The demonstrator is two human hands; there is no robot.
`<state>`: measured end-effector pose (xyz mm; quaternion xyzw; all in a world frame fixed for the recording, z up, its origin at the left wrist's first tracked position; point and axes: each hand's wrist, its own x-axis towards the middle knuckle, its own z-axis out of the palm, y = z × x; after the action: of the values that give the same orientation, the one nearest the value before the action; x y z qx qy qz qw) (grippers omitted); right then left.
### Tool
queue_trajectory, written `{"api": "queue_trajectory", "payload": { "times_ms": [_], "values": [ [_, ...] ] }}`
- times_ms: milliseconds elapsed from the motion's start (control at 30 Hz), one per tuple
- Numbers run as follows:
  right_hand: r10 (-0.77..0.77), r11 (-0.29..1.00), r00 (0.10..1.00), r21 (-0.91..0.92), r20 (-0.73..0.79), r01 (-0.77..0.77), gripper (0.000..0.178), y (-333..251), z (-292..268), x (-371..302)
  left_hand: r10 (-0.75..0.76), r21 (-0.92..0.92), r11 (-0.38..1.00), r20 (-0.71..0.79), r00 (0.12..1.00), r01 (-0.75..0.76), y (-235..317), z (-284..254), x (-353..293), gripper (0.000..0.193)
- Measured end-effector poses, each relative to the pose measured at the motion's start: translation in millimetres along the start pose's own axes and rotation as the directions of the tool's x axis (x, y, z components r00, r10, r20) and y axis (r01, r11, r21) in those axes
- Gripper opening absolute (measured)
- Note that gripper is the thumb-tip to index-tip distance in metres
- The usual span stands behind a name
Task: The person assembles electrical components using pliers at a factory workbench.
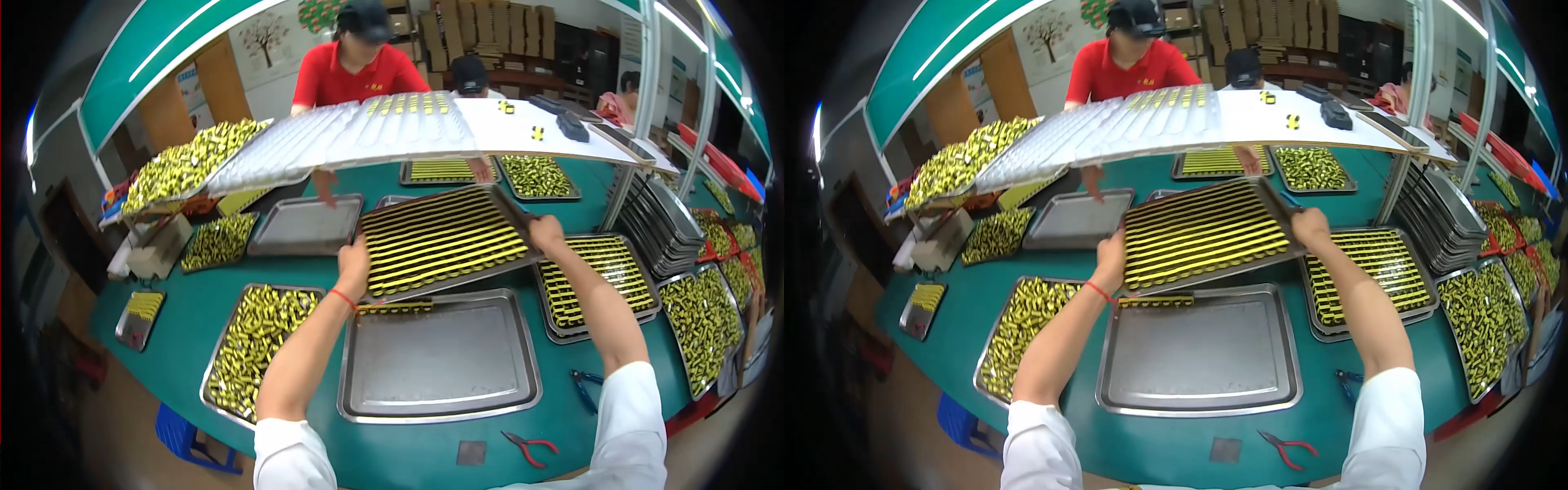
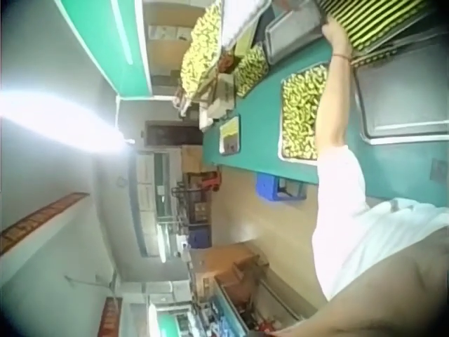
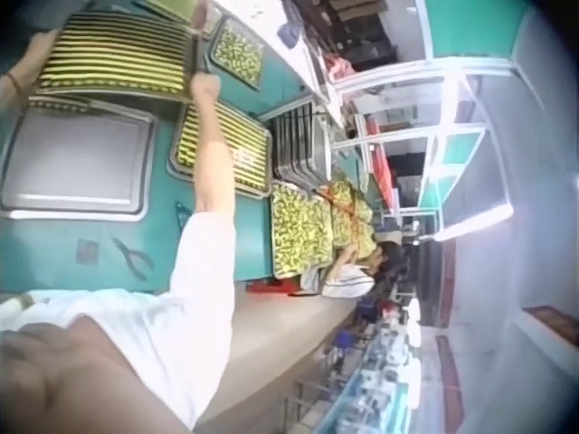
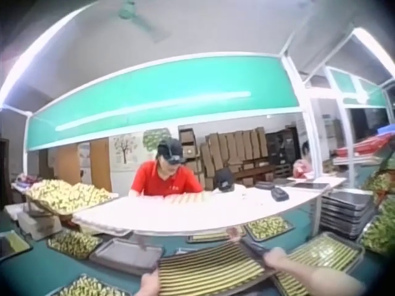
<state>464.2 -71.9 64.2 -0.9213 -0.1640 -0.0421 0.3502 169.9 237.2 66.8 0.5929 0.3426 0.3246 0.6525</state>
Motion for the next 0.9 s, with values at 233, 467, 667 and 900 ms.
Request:
{"api": "queue_trajectory", "payload": {
  "times_ms": [233,467,667,900],
  "values": [
    [-0.072,0.989,0.993,-0.119,0.089,0.082,0.049,-64,52,34,-0.013,-0.037,0.999,-0.023,1.000,0.012,34,-42,34,0.057],
    [-0.051,0.998,0.999,0.042,0.013,0.051,0.050,-104,81,1,0.117,0.025,0.993,-0.168,0.979,-0.115,14,-81,64,0.050],
    [-0.206,0.978,0.973,0.042,0.108,0.203,0.046,-138,74,-4,0.094,0.082,0.993,-0.145,0.985,-0.082,2,-135,113,0.048],
    [-0.386,0.922,0.921,-0.002,0.052,0.386,0.036,-134,28,4,0.009,-0.026,1.000,-0.213,0.977,-0.015,35,-147,114,0.054]
  ]
}}
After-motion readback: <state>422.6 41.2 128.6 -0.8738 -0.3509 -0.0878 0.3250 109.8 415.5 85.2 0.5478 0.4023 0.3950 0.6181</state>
